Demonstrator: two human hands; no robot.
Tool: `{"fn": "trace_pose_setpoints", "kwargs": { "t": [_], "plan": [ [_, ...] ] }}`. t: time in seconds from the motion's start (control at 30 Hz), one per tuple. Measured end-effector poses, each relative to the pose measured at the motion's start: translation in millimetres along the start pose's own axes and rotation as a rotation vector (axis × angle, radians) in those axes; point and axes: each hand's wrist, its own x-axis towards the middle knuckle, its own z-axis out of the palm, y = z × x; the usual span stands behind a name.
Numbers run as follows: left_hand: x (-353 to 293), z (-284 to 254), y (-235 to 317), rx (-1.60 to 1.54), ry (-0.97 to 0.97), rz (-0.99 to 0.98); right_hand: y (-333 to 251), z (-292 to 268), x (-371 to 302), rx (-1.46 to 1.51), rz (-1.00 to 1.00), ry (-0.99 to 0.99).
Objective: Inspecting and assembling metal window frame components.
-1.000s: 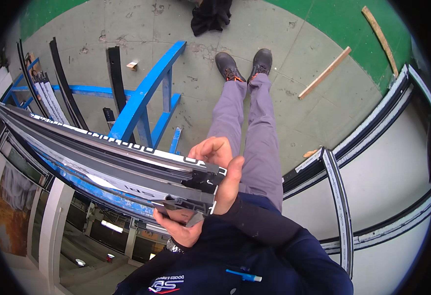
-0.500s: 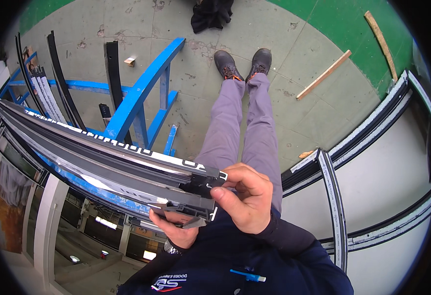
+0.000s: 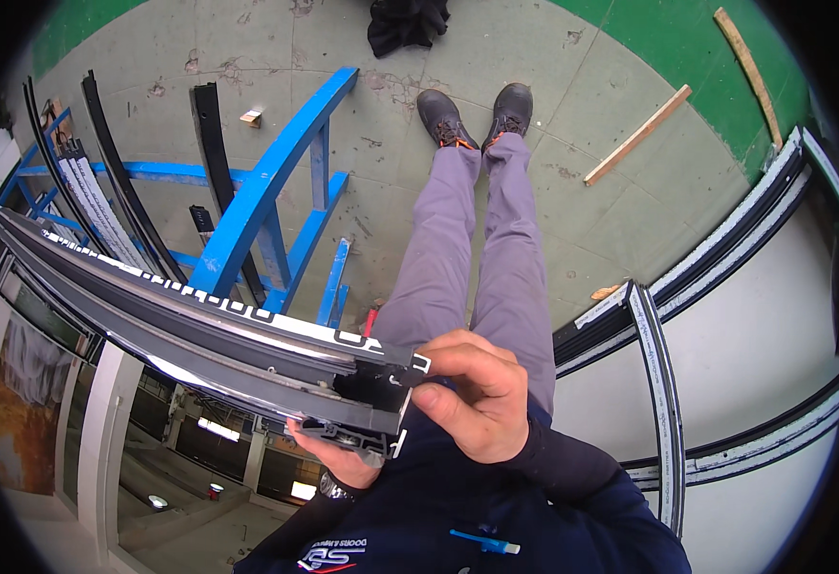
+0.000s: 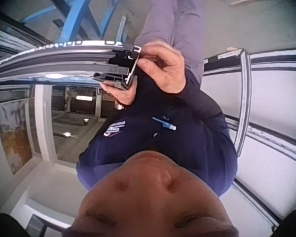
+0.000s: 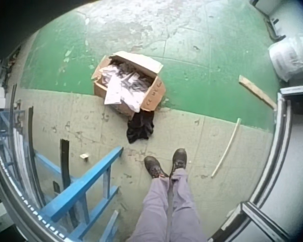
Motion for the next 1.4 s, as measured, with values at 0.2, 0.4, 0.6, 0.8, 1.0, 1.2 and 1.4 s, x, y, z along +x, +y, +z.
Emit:
{"fn": "trace_pose_setpoints", "kwargs": {
  "t": [0.2,0.4,0.6,0.8,1.0,1.2,1.4],
  "plan": [
    [-2,5,-4,-0.04,0.058,0.016,38,-17,-5,0.154,0.144,-0.248],
    [-5,11,-8,-0.09,0.141,0.011,62,44,17,0.474,0.285,-0.195],
    [-7,15,-8,-0.15,0.212,-0.013,70,50,20,0.334,0.205,-0.16],
    [-9,7,-20,-0.141,0.17,-0.043,76,59,14,0.377,0.214,0.083],
    [-1,1,-24,-0.117,0.117,-0.02,47,41,7,0.163,0.108,0.193],
    [6,-5,-27,-0.067,0.046,0.022,25,-1,-4,0.119,0.173,-0.116],
    [-2,-26,-26,0.05,-0.061,0.039,57,-21,7,0.385,0.239,-0.283]
  ]
}}
